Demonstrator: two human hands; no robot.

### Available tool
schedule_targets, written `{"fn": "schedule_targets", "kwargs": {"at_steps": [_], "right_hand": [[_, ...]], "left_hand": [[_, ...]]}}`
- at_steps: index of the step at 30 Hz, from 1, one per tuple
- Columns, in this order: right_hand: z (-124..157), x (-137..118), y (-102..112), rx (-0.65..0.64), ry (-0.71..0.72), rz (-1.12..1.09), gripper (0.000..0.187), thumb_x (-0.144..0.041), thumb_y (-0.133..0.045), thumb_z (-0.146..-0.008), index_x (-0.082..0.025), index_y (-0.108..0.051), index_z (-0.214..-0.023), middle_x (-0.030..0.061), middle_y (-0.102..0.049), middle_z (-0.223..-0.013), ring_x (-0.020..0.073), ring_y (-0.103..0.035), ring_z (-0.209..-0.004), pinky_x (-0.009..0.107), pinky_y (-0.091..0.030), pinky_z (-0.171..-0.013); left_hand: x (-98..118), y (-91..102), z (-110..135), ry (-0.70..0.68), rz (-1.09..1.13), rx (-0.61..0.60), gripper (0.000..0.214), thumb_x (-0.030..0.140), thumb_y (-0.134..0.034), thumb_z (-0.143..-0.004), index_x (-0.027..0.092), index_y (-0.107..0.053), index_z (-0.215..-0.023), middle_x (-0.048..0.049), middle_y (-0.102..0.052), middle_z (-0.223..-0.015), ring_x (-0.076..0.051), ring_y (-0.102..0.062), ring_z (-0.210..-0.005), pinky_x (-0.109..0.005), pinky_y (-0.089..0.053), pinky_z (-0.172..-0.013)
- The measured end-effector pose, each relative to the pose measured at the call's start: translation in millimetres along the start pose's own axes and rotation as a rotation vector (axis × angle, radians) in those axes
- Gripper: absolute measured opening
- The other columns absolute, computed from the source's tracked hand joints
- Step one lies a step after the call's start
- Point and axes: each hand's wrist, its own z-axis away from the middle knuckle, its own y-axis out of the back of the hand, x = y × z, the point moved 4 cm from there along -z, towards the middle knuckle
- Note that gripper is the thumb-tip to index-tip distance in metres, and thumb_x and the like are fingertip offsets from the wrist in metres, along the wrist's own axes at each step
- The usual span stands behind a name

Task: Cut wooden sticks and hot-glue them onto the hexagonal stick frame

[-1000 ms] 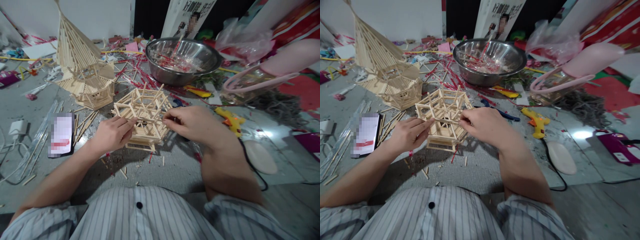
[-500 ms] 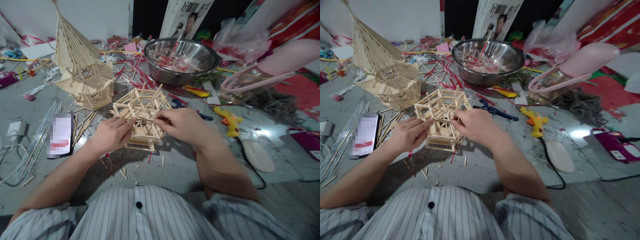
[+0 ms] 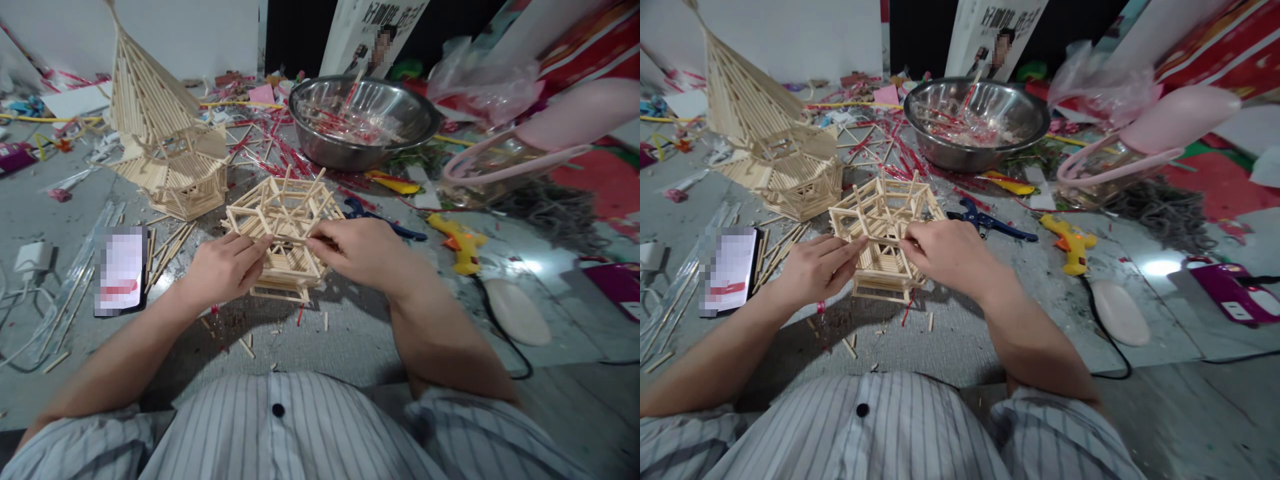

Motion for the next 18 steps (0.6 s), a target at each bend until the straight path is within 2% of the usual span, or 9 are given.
{"fn": "schedule_targets", "kwargs": {"at_steps": [18], "right_hand": [[-1.5, 2.0, -3.9, 0.023, 0.047, -0.068, 0.030, -0.033, -0.038, -0.092, -0.017, -0.062, -0.086, 0.0079, -0.069, -0.082, 0.0171, -0.057, -0.069, 0.028, -0.027, -0.059]], "left_hand": [[-1.0, -2.2, 0.7, 0.024, -0.006, -0.052, 0.029, 0.020, -0.046, -0.091, 0.011, -0.061, -0.114, -0.0017, -0.067, -0.071, -0.012, -0.060, -0.061, -0.026, -0.043, -0.052]]}}
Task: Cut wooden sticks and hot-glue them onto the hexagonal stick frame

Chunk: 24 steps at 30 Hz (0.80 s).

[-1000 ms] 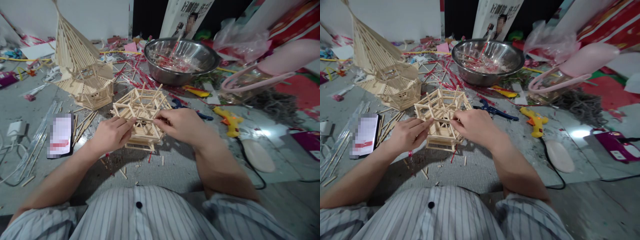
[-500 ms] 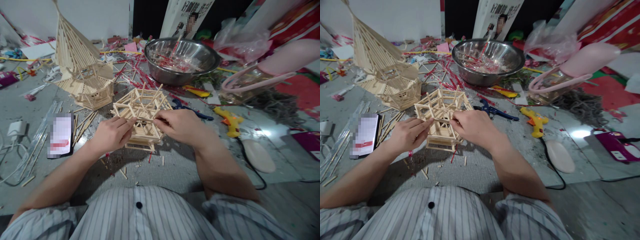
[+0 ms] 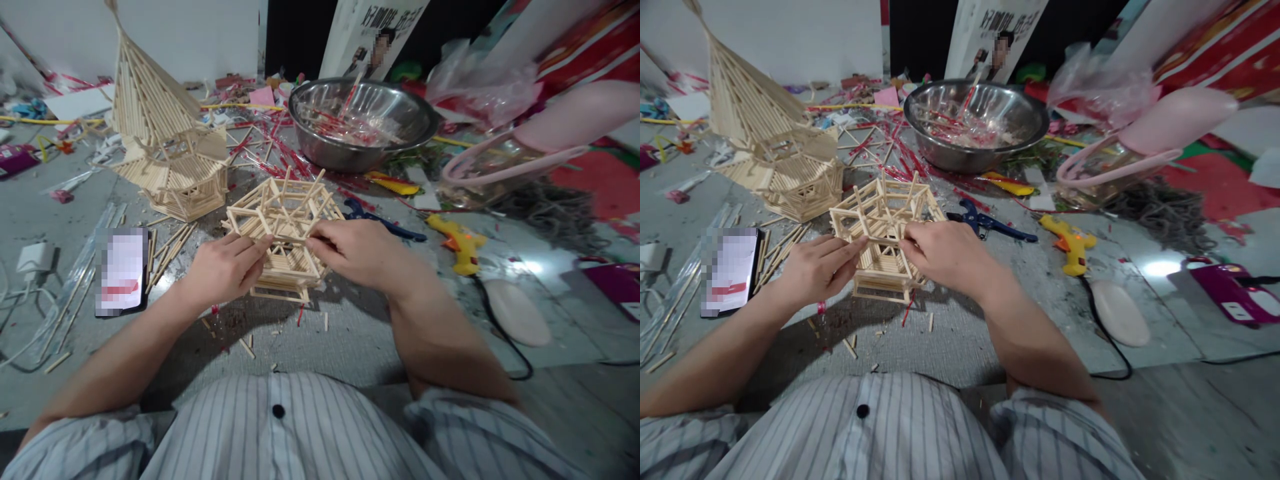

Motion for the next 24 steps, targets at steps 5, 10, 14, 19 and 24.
{"fn": "schedule_targets", "kwargs": {"at_steps": [5, 10, 14, 19, 24], "right_hand": [[-0.7, 0.5, 0.0, 0.001, 0.001, -0.021, 0.029, -0.033, -0.039, -0.092, -0.017, -0.062, -0.086, 0.0073, -0.069, -0.082, 0.0166, -0.056, -0.069, 0.028, -0.028, -0.060], [-0.8, 0.3, 0.3, -0.007, 0.003, -0.017, 0.029, -0.032, -0.039, -0.092, -0.017, -0.062, -0.087, 0.0077, -0.069, -0.084, 0.0171, -0.058, -0.070, 0.028, -0.028, -0.060], [-0.3, 0.7, -0.4, -0.005, 0.008, -0.013, 0.029, -0.032, -0.038, -0.092, -0.017, -0.062, -0.086, 0.0078, -0.070, -0.085, 0.0172, -0.058, -0.071, 0.028, -0.028, -0.061], [-0.6, 0.0, -0.2, -0.003, 0.005, -0.014, 0.029, -0.033, -0.038, -0.092, -0.017, -0.062, -0.086, 0.0080, -0.069, -0.084, 0.0173, -0.058, -0.070, 0.028, -0.028, -0.060], [1.4, -1.2, 6.5, 0.012, 0.001, -0.011, 0.026, -0.031, -0.039, -0.091, -0.018, -0.060, -0.081, 0.0061, -0.067, -0.078, 0.0155, -0.055, -0.067, 0.028, -0.027, -0.059]], "left_hand": [[1.0, 1.5, -1.2, -0.018, -0.012, 0.037, 0.028, 0.019, -0.048, -0.091, 0.009, -0.062, -0.113, -0.0010, -0.065, -0.068, -0.012, -0.059, -0.059, -0.026, -0.041, -0.051], [0.6, 2.4, -0.2, -0.018, -0.011, 0.034, 0.028, 0.018, -0.049, -0.090, 0.009, -0.063, -0.112, -0.0008, -0.065, -0.067, -0.012, -0.058, -0.059, -0.025, -0.042, -0.052], [0.8, 2.4, -0.8, -0.014, -0.023, 0.028, 0.028, 0.019, -0.047, -0.091, 0.010, -0.063, -0.112, -0.0008, -0.065, -0.067, -0.012, -0.058, -0.058, -0.025, -0.041, -0.051], [0.6, 0.2, -1.1, -0.007, -0.033, 0.018, 0.029, 0.021, -0.045, -0.092, 0.012, -0.063, -0.112, -0.0008, -0.064, -0.066, -0.011, -0.059, -0.058, -0.023, -0.041, -0.051], [-0.9, 9.6, 2.2, 0.062, 0.006, 0.118, 0.027, 0.021, -0.053, -0.088, 0.015, -0.061, -0.113, -0.0090, -0.068, -0.099, -0.016, -0.064, -0.082, -0.027, -0.049, -0.066]]}}
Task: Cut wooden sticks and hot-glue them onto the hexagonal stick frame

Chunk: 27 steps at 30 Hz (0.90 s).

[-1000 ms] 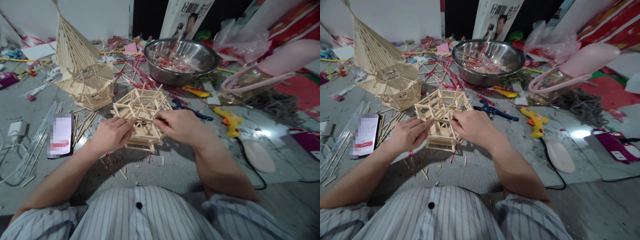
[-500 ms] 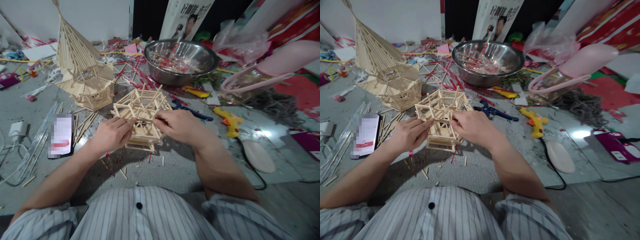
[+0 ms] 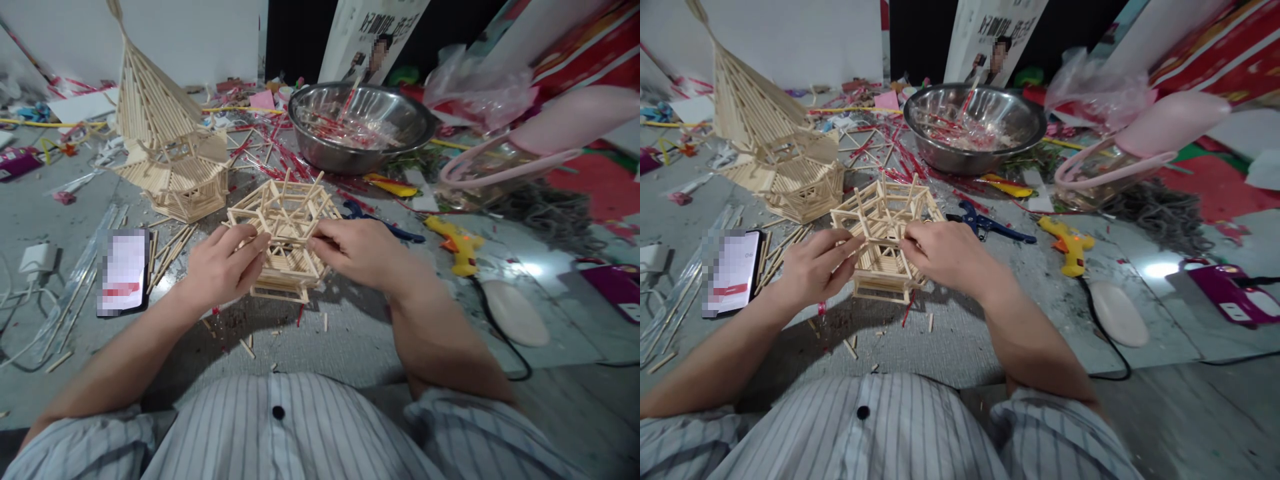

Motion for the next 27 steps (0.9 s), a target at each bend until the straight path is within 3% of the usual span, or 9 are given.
{"fn": "schedule_targets", "kwargs": {"at_steps": [3, 7, 14, 18, 23, 27], "right_hand": [[5.0, -4.0, 5.1, 0.036, 0.064, -0.014, 0.026, -0.031, -0.039, -0.091, -0.019, -0.058, -0.079, 0.0043, -0.065, -0.073, 0.0140, -0.053, -0.063, 0.027, -0.028, -0.059], [15.8, -17.4, 8.8, 0.091, 0.196, -0.042, 0.028, -0.031, -0.037, -0.092, -0.018, -0.058, -0.079, 0.0035, -0.062, -0.069, 0.0130, -0.051, -0.062, 0.026, -0.030, -0.059], [32.6, -38.7, 10.0, 0.163, 0.283, -0.004, 0.031, -0.032, -0.036, -0.092, -0.016, -0.060, -0.080, 0.0052, -0.063, -0.069, 0.0135, -0.053, -0.061, 0.026, -0.028, -0.057], [41.7, -45.3, 8.7, 0.150, 0.292, 0.032, 0.035, -0.033, -0.033, -0.092, -0.016, -0.061, -0.082, 0.0071, -0.065, -0.071, 0.0151, -0.055, -0.062, 0.027, -0.027, -0.056], [56.3, -50.6, 1.8, 0.089, 0.256, 0.025, 0.031, -0.032, -0.037, -0.092, -0.016, -0.063, -0.086, 0.0075, -0.068, -0.077, 0.0157, -0.059, -0.069, 0.027, -0.031, -0.060], [68.3, -35.9, -14.1, 0.140, 0.176, -0.113, 0.031, -0.039, -0.043, -0.093, -0.017, -0.063, -0.099, 0.0090, -0.069, -0.094, 0.0151, -0.061, -0.075, 0.026, -0.039, -0.066]], "left_hand": [[6.6, 16.4, -6.0, 0.032, -0.044, 0.079, 0.027, 0.022, -0.053, -0.088, 0.019, -0.060, -0.114, -0.0095, -0.067, -0.104, -0.020, -0.063, -0.090, -0.034, -0.049, -0.074], [26.4, 30.7, -19.9, -0.002, -0.078, 0.050, 0.025, 0.025, -0.047, -0.092, 0.018, -0.061, -0.111, -0.0087, -0.068, -0.100, -0.020, -0.062, -0.089, -0.036, -0.047, -0.076], [44.1, 28.4, -19.9, -0.018, -0.089, -0.125, 0.022, 0.027, -0.045, -0.095, 0.017, -0.063, -0.086, -0.0020, -0.063, -0.067, -0.016, -0.056, -0.063, -0.029, -0.035, -0.054], [49.8, 31.3, -10.8, 0.037, -0.004, -0.181, 0.030, 0.027, -0.035, -0.098, 0.016, -0.059, -0.083, -0.0019, -0.060, -0.067, -0.014, -0.054, -0.056, -0.027, -0.028, -0.047], [60.9, 17.7, 9.0, 0.093, 0.150, -0.165, 0.029, 0.025, -0.033, -0.098, 0.015, -0.056, -0.084, -0.0040, -0.063, -0.073, -0.013, -0.058, -0.062, -0.022, -0.034, -0.050], [58.1, -3.8, 33.3, 0.206, 0.342, -0.168, 0.026, 0.024, -0.036, -0.097, 0.014, -0.055, -0.084, -0.0038, -0.061, -0.070, -0.012, -0.055, -0.062, -0.021, -0.038, -0.055]]}}
